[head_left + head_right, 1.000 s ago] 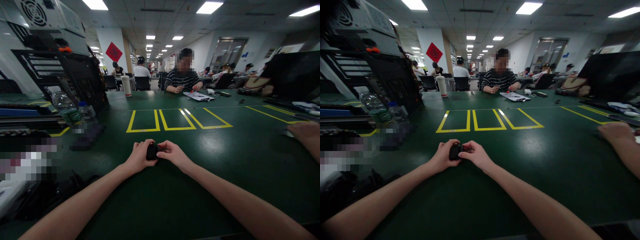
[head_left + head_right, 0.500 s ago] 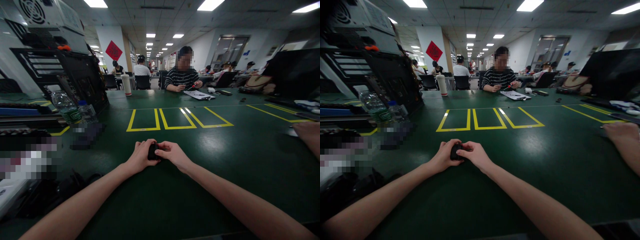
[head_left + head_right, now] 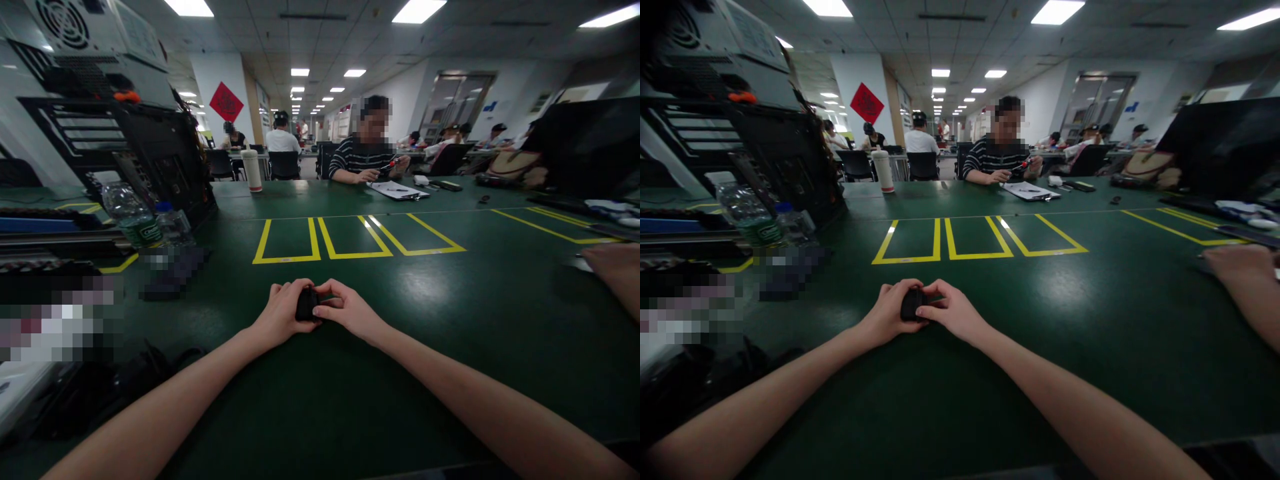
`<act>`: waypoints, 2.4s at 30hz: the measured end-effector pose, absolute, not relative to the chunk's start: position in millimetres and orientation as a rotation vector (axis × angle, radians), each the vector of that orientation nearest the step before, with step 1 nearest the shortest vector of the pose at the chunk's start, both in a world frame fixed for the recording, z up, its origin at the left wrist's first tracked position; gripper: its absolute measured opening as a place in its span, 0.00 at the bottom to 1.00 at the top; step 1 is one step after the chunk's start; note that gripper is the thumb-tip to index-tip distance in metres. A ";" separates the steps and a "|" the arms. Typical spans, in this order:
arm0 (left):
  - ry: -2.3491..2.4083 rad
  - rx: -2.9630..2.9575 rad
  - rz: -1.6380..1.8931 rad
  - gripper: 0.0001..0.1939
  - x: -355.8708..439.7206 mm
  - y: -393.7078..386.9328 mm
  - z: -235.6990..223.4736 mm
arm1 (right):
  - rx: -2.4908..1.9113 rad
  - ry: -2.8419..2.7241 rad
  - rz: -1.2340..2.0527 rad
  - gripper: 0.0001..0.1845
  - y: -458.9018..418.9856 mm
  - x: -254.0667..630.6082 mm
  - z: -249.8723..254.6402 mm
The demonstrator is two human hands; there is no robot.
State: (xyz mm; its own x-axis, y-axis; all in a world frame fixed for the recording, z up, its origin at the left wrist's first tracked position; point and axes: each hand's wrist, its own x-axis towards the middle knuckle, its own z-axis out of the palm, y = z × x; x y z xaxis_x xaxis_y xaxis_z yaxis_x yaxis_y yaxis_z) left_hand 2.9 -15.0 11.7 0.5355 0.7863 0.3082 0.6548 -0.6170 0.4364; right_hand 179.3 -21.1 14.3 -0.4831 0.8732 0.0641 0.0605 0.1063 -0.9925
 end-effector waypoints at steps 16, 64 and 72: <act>1.188 2.501 0.678 0.27 2.4 -17.4 16.9 | -0.901 -1.733 1.448 0.13 -15.5 183.1 12.9; 1.217 2.535 0.702 0.28 3.2 -15.8 11.9 | -0.937 -1.812 1.385 0.13 -16.7 184.5 15.0; 1.231 2.512 0.727 0.28 4.3 -12.6 6.9 | -0.977 -1.799 1.405 0.15 -17.9 182.9 15.6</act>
State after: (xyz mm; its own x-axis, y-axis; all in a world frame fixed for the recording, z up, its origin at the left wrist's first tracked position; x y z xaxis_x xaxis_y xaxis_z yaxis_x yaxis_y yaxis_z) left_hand 4.3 -12.6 6.9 0.5182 0.7913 0.3244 0.6664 -0.6114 0.4268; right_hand 182.9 -17.9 15.6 -0.5136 0.8568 0.0450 0.1644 0.1498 -0.9750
